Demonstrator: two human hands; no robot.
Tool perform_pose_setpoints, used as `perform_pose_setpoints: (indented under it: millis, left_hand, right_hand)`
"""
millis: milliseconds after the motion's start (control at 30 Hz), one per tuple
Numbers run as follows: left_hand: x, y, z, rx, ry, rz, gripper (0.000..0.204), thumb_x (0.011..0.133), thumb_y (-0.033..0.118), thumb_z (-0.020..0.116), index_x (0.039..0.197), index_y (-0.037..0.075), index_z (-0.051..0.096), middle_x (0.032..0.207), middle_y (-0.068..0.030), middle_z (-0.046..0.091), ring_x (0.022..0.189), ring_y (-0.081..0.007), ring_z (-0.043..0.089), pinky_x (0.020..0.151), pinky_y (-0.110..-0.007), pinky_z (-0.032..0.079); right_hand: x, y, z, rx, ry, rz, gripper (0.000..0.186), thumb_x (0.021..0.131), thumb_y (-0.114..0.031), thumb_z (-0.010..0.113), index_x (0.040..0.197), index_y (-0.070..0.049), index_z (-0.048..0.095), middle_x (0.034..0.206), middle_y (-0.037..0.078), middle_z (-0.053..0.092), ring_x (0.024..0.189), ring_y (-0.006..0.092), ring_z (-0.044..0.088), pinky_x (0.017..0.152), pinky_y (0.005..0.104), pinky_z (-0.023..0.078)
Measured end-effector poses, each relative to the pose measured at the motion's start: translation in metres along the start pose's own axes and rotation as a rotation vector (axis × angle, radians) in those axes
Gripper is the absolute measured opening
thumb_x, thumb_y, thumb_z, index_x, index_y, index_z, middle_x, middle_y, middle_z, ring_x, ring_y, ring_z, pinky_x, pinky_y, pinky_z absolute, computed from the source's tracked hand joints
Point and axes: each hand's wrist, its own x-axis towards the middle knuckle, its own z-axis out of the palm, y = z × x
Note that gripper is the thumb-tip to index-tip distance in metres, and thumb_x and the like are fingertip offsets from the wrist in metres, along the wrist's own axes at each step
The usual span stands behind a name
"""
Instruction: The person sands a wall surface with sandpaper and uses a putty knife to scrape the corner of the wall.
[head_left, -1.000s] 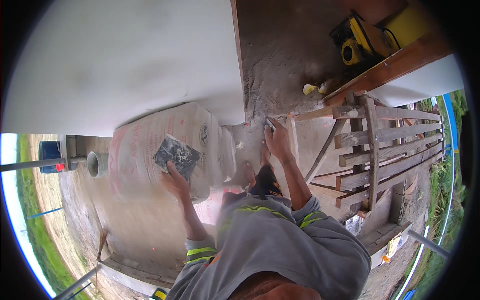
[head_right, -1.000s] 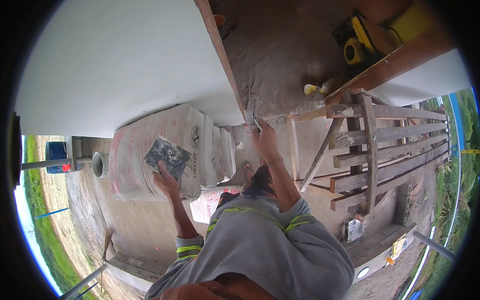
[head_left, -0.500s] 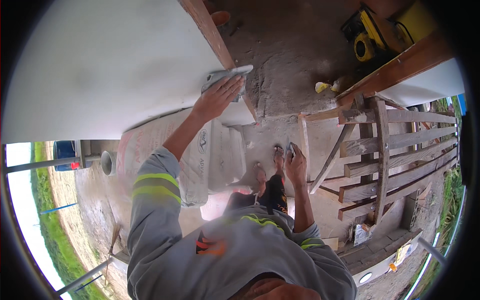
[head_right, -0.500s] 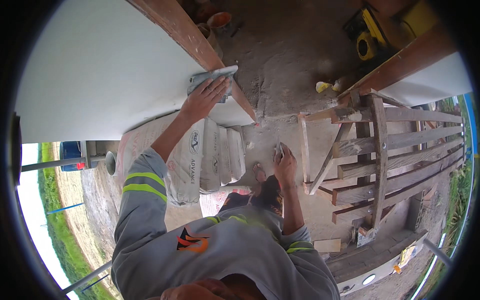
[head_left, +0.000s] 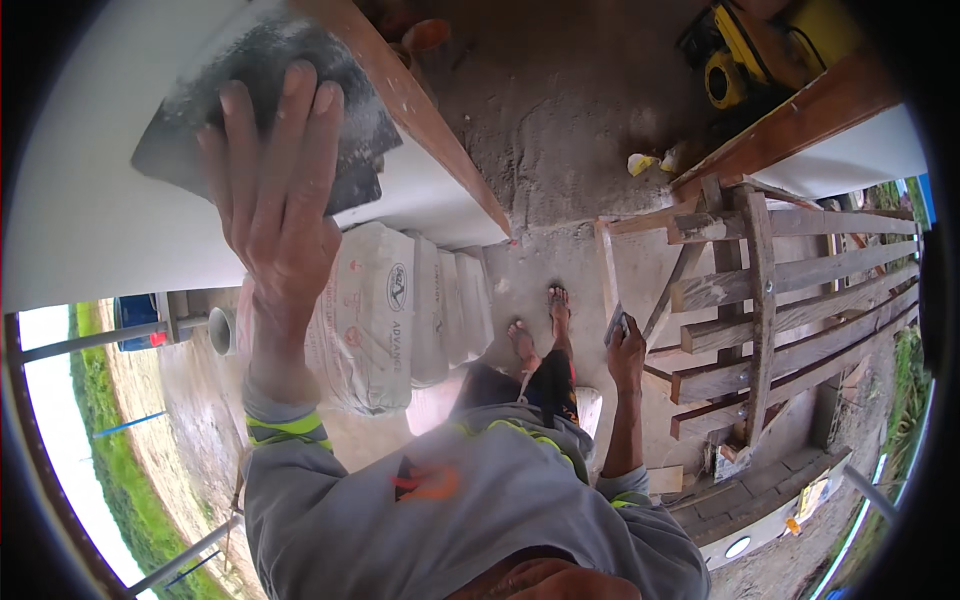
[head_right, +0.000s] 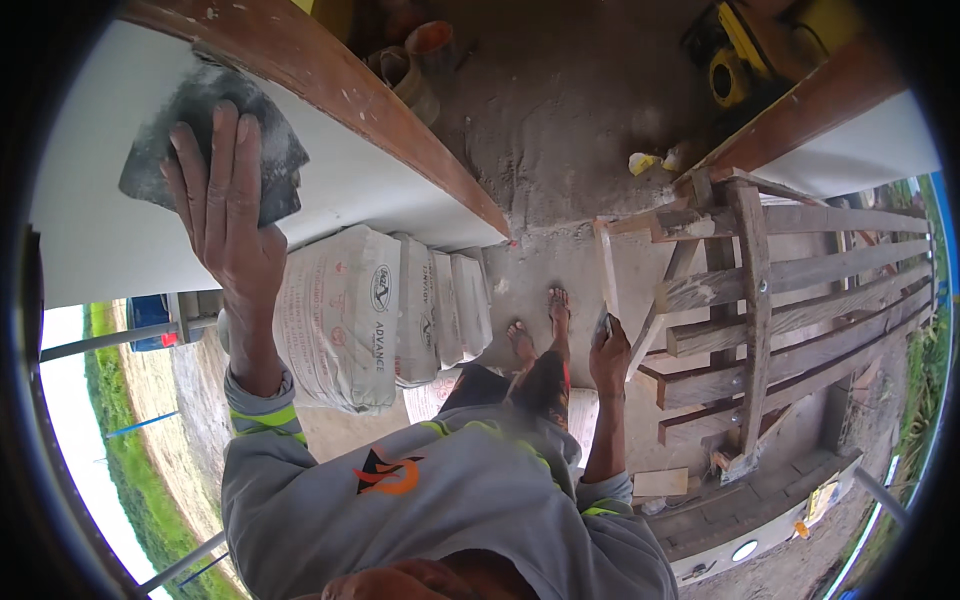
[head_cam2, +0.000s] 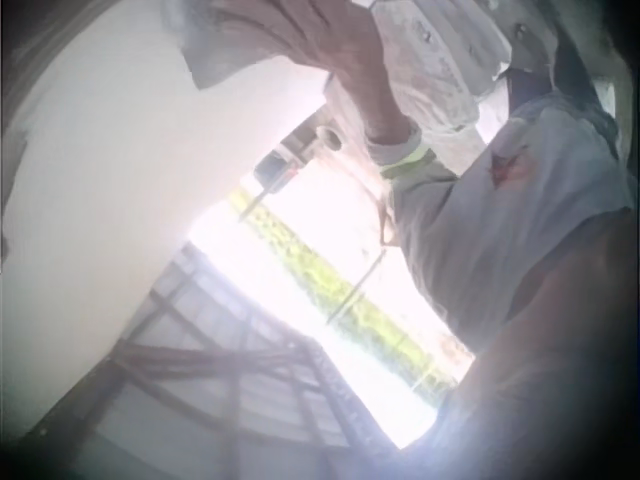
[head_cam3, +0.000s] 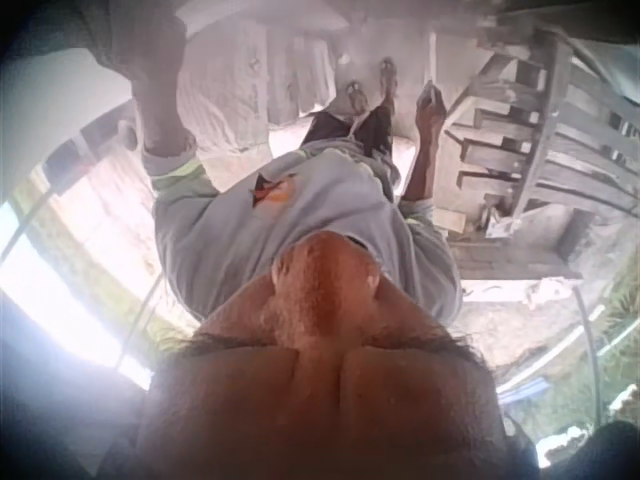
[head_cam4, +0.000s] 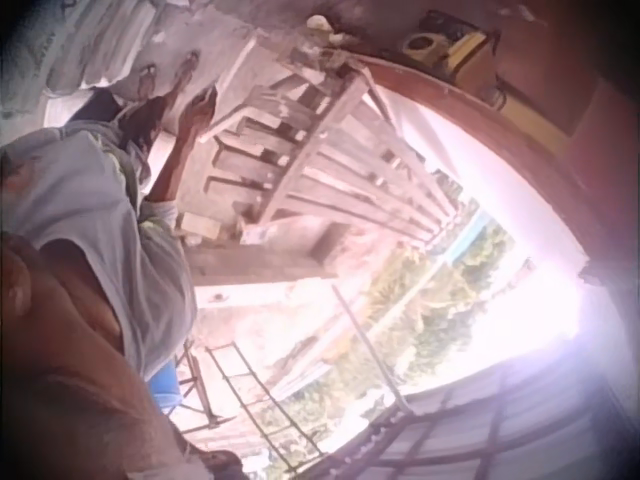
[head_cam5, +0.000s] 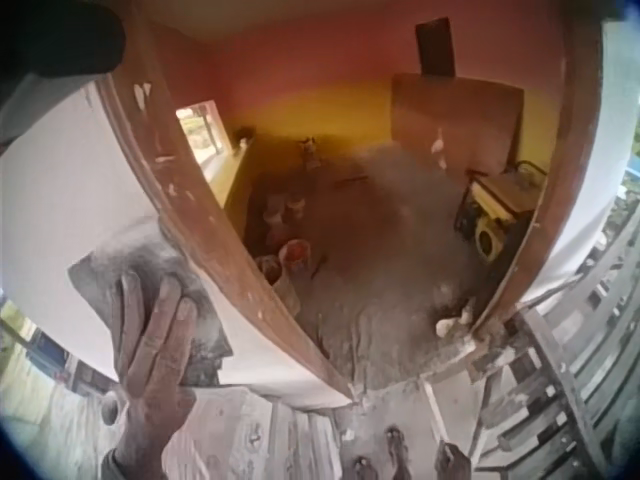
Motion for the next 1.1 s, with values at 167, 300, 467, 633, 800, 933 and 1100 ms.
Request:
perform_pose_setpoints:
  millis: [167, 300, 467, 633, 800, 933, 1100]
  left_hand:
    - [-0.07, -0.013, 0.137, 0.163, -0.062, 0.199, 0.042, 0.092, 0.011, 0.043, 0.133, 0.013, 0.055, 0.145, 0.002, 0.045, 0.139, -0.0179, 0.035, 0.117, -0.038, 0.023]
    - [-0.238, 0.046, 0.253, 0.111, -0.621, 0.484, 0.047, 0.091, 0.021, 0.044, 0.134, 0.004, 0.05, 0.146, -0.0101, 0.042, 0.138, -0.0195, 0.035, 0.117, -0.036, 0.021]
    - [-0.287, 0.137, 0.255, -0.556, -1.045, -0.032, 0.047, 0.08, 0.003, 0.056, 0.126, 0.007, 0.054, 0.133, -0.0098, 0.054, 0.126, -0.0301, 0.049, 0.111, -0.041, 0.033]
    - [-0.133, 0.097, 0.114, -0.63, -0.422, -0.307, 0.063, 0.077, -0.008, 0.053, 0.136, 0.012, 0.049, 0.139, -0.0065, 0.05, 0.131, -0.0295, 0.044, 0.112, -0.043, 0.035]
    - [0.014, 0.017, -0.039, -0.137, 0.203, -0.053, 0.049, 0.083, 0.014, 0.059, 0.133, 0.018, 0.055, 0.14, -0.0003, 0.052, 0.136, -0.0276, 0.04, 0.113, -0.048, 0.029]
    - [0.068, -0.055, -0.011, 0.032, 0.461, -0.139, 0.048, 0.083, 0.001, 0.056, 0.128, 0.018, 0.061, 0.141, -0.0009, 0.051, 0.134, -0.0323, 0.041, 0.108, -0.048, 0.033]
    - [-0.041, 0.004, 0.123, -0.006, 0.249, -0.206, 0.047, 0.088, 0.005, 0.051, 0.134, 0.012, 0.053, 0.146, -0.0026, 0.045, 0.138, -0.0283, 0.035, 0.113, -0.045, 0.028]
  right_hand:
    - [0.008, -0.042, 0.008, -0.033, -0.09, -0.045, 0.035, 0.092, -0.015, 0.049, 0.118, 0.008, 0.055, 0.108, 0.032, 0.061, 0.103, 0.0454, 0.059, 0.089, 0.0454, 0.046]
    - [0.004, -0.056, 0.009, -0.007, -0.158, -0.052, 0.034, 0.092, -0.014, 0.05, 0.116, 0.01, 0.055, 0.106, 0.032, 0.061, 0.101, 0.0459, 0.059, 0.089, 0.0456, 0.046]
    - [-0.003, -0.035, -0.001, -0.042, -0.04, -0.127, 0.03, 0.091, -0.014, 0.048, 0.112, 0.005, 0.058, 0.095, 0.03, 0.063, 0.09, 0.047, 0.06, 0.079, 0.0472, 0.047]
    - [0.013, -0.048, -0.014, -0.03, -0.162, -0.01, 0.036, 0.092, -0.017, 0.047, 0.118, 0.008, 0.056, 0.103, 0.031, 0.063, 0.099, 0.0459, 0.06, 0.087, 0.048, 0.048]
    - [0.034, -0.071, -0.015, -0.015, -0.068, -0.261, 0.033, 0.09, -0.017, 0.049, 0.114, 0.005, 0.058, 0.089, 0.027, 0.064, 0.085, 0.0427, 0.063, 0.076, 0.0452, 0.049]
    - [0.045, -0.098, -0.007, 0.076, -0.185, -0.272, 0.033, 0.091, -0.016, 0.049, 0.115, 0.005, 0.057, 0.091, 0.028, 0.064, 0.087, 0.043, 0.064, 0.078, 0.0464, 0.049]
    - [0.027, -0.099, 0.005, 0.096, 0.039, -0.525, 0.029, 0.091, -0.015, 0.051, 0.111, 0.005, 0.058, 0.079, 0.024, 0.063, 0.075, 0.0375, 0.064, 0.069, 0.0427, 0.049]
